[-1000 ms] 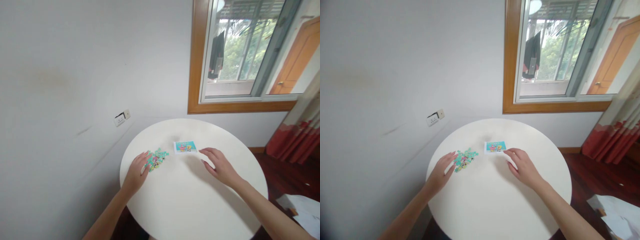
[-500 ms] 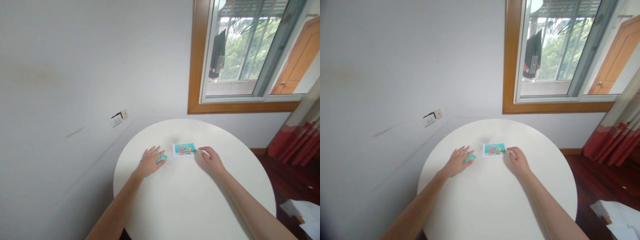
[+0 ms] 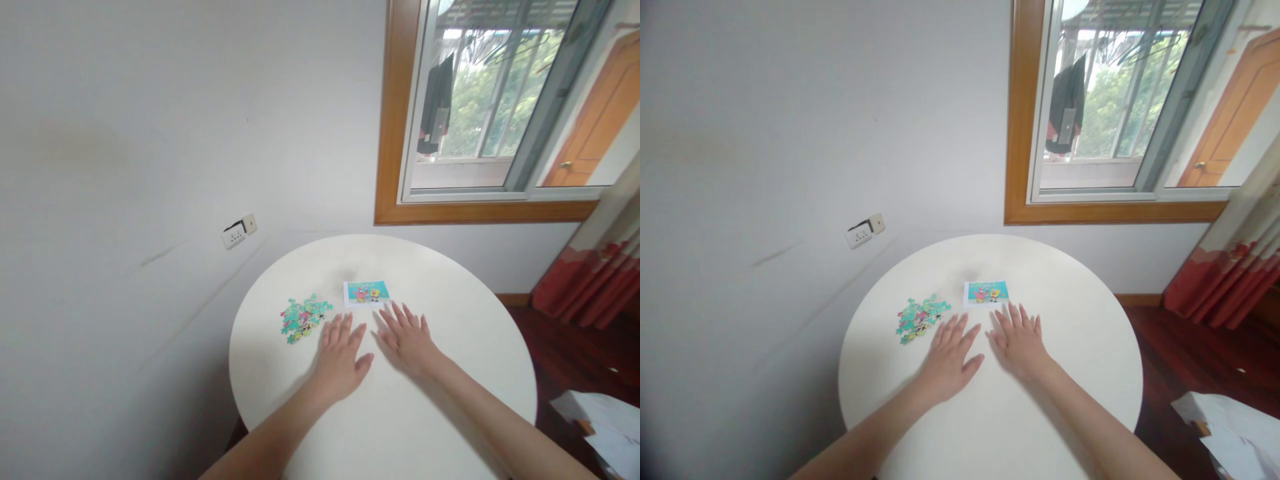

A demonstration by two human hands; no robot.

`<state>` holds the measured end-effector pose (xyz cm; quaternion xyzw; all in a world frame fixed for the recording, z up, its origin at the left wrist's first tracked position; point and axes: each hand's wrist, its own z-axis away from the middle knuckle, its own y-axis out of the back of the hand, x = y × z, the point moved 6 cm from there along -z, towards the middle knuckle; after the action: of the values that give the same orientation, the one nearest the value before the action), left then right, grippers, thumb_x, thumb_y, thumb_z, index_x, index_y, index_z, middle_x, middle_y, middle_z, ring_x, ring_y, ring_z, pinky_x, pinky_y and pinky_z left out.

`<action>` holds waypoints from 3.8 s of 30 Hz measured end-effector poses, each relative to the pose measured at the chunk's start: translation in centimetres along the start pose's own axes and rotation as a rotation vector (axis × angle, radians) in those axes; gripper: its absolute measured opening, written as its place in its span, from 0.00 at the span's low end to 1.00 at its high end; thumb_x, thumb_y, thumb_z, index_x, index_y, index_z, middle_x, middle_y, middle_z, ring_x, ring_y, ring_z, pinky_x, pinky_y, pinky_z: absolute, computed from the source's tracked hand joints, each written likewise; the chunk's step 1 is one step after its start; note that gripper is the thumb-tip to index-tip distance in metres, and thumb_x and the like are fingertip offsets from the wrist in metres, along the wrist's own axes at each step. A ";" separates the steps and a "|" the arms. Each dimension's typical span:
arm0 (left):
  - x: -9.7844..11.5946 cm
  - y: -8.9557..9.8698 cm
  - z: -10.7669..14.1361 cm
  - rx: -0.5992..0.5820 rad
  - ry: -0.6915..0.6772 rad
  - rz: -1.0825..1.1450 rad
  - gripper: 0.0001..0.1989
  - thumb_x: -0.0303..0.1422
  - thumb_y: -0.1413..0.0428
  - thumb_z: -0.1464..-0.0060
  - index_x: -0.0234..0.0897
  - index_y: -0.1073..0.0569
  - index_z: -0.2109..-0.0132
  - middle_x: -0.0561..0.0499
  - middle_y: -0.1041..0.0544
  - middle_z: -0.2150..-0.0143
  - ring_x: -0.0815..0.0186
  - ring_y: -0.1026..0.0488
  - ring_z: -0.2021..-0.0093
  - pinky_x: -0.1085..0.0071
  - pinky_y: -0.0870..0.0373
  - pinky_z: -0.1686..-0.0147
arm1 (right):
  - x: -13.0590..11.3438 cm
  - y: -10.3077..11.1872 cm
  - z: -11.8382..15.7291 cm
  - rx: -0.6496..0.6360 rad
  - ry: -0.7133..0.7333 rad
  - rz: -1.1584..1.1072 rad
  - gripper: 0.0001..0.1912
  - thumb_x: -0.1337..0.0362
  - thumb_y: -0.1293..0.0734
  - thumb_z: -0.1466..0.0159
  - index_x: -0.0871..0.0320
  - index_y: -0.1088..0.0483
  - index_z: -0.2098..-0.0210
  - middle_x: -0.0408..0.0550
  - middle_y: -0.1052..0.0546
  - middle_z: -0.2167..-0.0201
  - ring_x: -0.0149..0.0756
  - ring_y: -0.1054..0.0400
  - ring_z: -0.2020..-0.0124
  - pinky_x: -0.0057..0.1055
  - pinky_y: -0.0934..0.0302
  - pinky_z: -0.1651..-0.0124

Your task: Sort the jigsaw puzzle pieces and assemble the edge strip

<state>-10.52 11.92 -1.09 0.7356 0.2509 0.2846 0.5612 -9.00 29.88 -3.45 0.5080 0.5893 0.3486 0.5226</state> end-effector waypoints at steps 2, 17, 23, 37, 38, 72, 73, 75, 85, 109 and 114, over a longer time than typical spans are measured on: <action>-0.5 -0.5 0.3 0.007 0.023 0.004 0.30 0.51 0.57 0.35 0.46 0.42 0.32 0.44 0.48 0.28 0.48 0.55 0.28 0.44 0.57 0.33 | -0.8 -0.4 1.4 -0.030 0.024 0.040 0.35 0.40 0.51 0.32 0.49 0.46 0.32 0.55 0.50 0.29 0.57 0.60 0.29 0.67 0.65 0.35; -0.7 -0.8 0.1 0.038 0.034 0.015 0.28 0.50 0.58 0.35 0.47 0.39 0.33 0.48 0.45 0.28 0.51 0.53 0.29 0.48 0.56 0.32 | -1.4 0.5 2.3 -0.029 0.018 0.058 0.36 0.40 0.49 0.32 0.54 0.43 0.33 0.58 0.48 0.30 0.57 0.59 0.29 0.66 0.65 0.34; -0.7 -0.9 0.2 0.040 0.033 0.011 0.28 0.50 0.59 0.35 0.47 0.40 0.33 0.47 0.45 0.29 0.50 0.53 0.29 0.48 0.57 0.32 | -1.5 0.5 2.3 -0.005 0.027 0.060 0.36 0.40 0.50 0.32 0.54 0.42 0.33 0.59 0.47 0.30 0.57 0.57 0.29 0.66 0.64 0.35; -0.4 -0.8 0.3 0.042 0.016 -0.004 0.28 0.49 0.58 0.34 0.45 0.39 0.33 0.45 0.44 0.29 0.49 0.53 0.29 0.45 0.56 0.33 | -1.6 0.8 2.4 -0.016 0.015 0.071 0.35 0.42 0.48 0.32 0.54 0.42 0.33 0.59 0.47 0.30 0.57 0.58 0.29 0.65 0.64 0.35; -0.3 -0.7 0.4 0.051 0.008 -0.011 0.28 0.49 0.58 0.34 0.45 0.39 0.33 0.45 0.44 0.29 0.49 0.53 0.29 0.44 0.56 0.33 | -1.6 0.8 2.4 -0.025 0.010 0.071 0.35 0.42 0.48 0.32 0.54 0.42 0.33 0.59 0.48 0.30 0.57 0.58 0.29 0.65 0.64 0.35; -16.7 0.3 -4.2 -0.050 -0.071 -0.003 0.25 0.49 0.56 0.35 0.53 0.39 0.34 0.49 0.42 0.30 0.50 0.48 0.30 0.41 0.53 0.35 | 1.1 2.1 0.6 0.043 0.049 -0.336 0.18 0.58 0.38 0.34 0.58 0.24 0.51 0.59 0.29 0.40 0.50 0.41 0.35 0.53 0.50 0.33; -16.5 0.3 -4.2 -0.050 -0.075 -0.007 0.25 0.49 0.56 0.35 0.53 0.39 0.34 0.49 0.42 0.30 0.49 0.48 0.30 0.41 0.53 0.35 | 1.1 2.2 0.6 0.042 0.047 -0.338 0.18 0.58 0.37 0.35 0.58 0.23 0.51 0.59 0.29 0.40 0.50 0.41 0.35 0.53 0.50 0.33; -16.1 0.2 -4.1 -0.050 -0.085 -0.012 0.25 0.49 0.56 0.35 0.51 0.38 0.34 0.47 0.42 0.30 0.49 0.48 0.30 0.42 0.52 0.35 | 1.1 2.3 0.6 0.035 0.044 -0.339 0.18 0.58 0.37 0.35 0.58 0.24 0.51 0.59 0.30 0.40 0.50 0.41 0.35 0.53 0.50 0.33; -12.2 0.1 -3.5 -0.042 -0.199 0.032 0.25 0.46 0.55 0.34 0.47 0.38 0.34 0.45 0.40 0.31 0.51 0.46 0.31 0.46 0.50 0.34 | 1.3 2.0 0.5 0.033 0.048 -0.349 0.18 0.56 0.37 0.34 0.58 0.24 0.51 0.58 0.30 0.40 0.49 0.42 0.35 0.52 0.51 0.33; 0.8 -0.2 -2.4 -0.058 -0.344 0.172 0.24 0.42 0.50 0.36 0.47 0.36 0.35 0.45 0.40 0.31 0.52 0.47 0.31 0.48 0.51 0.33 | 1.9 1.9 0.1 0.136 0.060 -0.451 0.17 0.59 0.37 0.35 0.56 0.24 0.51 0.55 0.25 0.45 0.47 0.37 0.39 0.48 0.44 0.36; 2.2 -0.2 -3.0 -0.014 -0.360 0.210 0.23 0.41 0.50 0.36 0.41 0.35 0.37 0.42 0.35 0.35 0.53 0.44 0.33 0.50 0.50 0.33 | 1.9 2.0 -0.1 0.155 0.073 -0.464 0.17 0.60 0.37 0.36 0.56 0.24 0.52 0.54 0.23 0.49 0.46 0.35 0.41 0.46 0.44 0.36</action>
<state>-11.08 15.49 -0.35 0.7927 0.0667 0.2071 0.5694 -8.55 32.15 -2.07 0.3847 0.7338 0.1909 0.5264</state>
